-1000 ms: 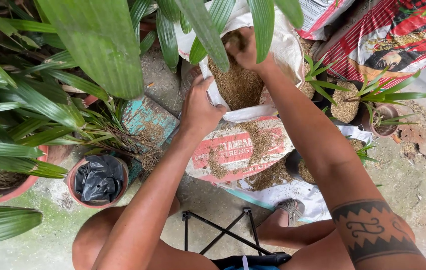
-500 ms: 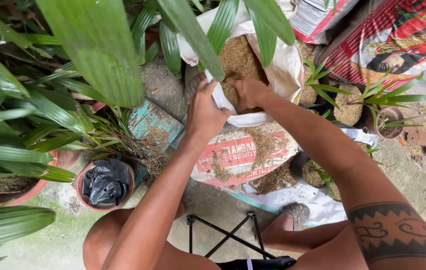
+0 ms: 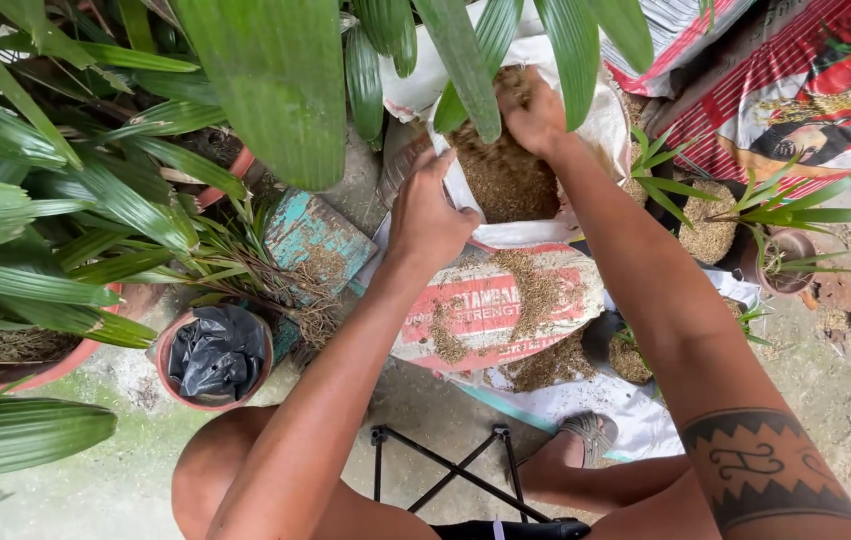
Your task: The person is transplanting seedlings into small nursery pots by filling them with soil from a large bag and carefully placing the plants.
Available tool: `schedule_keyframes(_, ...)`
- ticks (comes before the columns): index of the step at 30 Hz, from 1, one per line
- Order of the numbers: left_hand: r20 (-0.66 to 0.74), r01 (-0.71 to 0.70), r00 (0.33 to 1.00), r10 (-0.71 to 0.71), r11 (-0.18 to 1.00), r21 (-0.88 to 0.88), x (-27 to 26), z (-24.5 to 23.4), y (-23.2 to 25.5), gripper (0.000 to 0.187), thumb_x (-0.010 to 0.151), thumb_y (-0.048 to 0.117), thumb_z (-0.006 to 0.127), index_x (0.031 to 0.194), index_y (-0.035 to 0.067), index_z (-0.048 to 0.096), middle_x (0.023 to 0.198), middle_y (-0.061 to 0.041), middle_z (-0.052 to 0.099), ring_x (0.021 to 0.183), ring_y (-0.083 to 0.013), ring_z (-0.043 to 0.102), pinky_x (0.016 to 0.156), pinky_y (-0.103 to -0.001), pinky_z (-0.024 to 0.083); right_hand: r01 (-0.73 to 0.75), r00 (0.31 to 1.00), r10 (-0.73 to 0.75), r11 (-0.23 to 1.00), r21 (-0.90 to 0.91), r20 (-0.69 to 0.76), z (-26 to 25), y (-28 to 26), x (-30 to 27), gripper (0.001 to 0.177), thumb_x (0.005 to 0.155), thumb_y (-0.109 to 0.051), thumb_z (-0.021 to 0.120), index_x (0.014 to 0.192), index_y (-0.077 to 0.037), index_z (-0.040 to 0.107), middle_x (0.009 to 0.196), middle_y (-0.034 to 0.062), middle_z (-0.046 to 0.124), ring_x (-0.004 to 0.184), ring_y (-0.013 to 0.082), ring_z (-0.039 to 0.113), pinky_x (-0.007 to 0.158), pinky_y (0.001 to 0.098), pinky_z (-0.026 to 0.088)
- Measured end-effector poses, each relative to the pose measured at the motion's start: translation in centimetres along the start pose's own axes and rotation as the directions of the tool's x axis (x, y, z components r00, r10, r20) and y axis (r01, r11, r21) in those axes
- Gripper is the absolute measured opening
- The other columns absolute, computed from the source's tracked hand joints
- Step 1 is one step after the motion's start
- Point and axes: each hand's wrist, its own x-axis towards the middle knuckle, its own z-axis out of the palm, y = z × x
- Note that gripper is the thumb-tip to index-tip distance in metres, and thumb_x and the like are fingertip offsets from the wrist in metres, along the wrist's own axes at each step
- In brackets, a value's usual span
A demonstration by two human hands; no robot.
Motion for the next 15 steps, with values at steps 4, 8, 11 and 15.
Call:
schedule_keyframes(4, 0.014, 0.041, 0.999, -0.04, 0.999, -0.003, -0.4, -0.1, 0.7, 0.085, 0.074, 0.002, 0.084, 0.148, 0.002, 0.044, 0.158, -0.013, 0.041, 0.138, -0.0339, 0.049, 0.108, -0.041, 0.051, 0.312, 0.943, -0.323, 0.942, -0.125, -0.084, 2.2, 3.5, 4.6, 0.046, 0.087, 0.005, 0.066, 0.129, 0.013, 0.05, 0.109, 0.0247, 0.068, 0.096, 0.0408, 0.07, 0.078, 0.0415, 0.067)
schedule_keyframes(8, 0.012, 0.04, 0.999, -0.04, 0.999, -0.004, -0.5, -0.2, 0.6, 0.084, 0.075, 0.002, 0.083, 0.149, 0.001, 0.042, 0.159, -0.016, 0.039, 0.142, -0.0363, 0.043, 0.112, -0.048, 0.045, -0.081, 0.995, 0.076, 0.994, -0.069, -0.071, 1.7, -0.3, 3.0, 0.044, 0.097, -0.021, 0.073, 0.128, 0.002, 0.051, 0.102, 0.0102, 0.063, 0.089, 0.0252, 0.066, 0.078, 0.0357, 0.065)
schedule_keyframes(11, 0.0, 0.021, 1.0, -0.021, 1.0, 0.022, -0.5, -0.5, 0.4, 0.084, 0.074, 0.005, 0.085, 0.148, 0.002, 0.045, 0.156, -0.013, 0.044, 0.14, -0.0329, 0.047, 0.113, -0.045, 0.045, -0.17, 0.985, 0.17, 0.971, -0.17, -0.014, 1.8, -0.7, 3.8, 0.089, 0.107, -0.05, 0.053, 0.16, -0.001, 0.0, 0.171, 0.0161, 0.004, 0.157, 0.0314, -0.002, 0.132, 0.0428, 0.007)
schedule_keyframes(15, 0.007, 0.068, 0.998, -0.068, 0.998, 0.016, -0.6, -0.6, 0.4, 0.08, 0.076, -0.001, 0.077, 0.149, 0.004, 0.045, 0.16, -0.014, 0.039, 0.141, -0.0344, 0.046, 0.108, -0.045, 0.05, -0.109, 0.994, 0.11, 0.992, 0.07, -0.012, 3.7, 6.9, 11.3, 0.11, 0.101, -0.041, 0.074, 0.153, 0.011, -0.008, 0.163, 0.0318, 0.017, 0.151, 0.0445, 0.021, 0.128, 0.0439, 0.032)
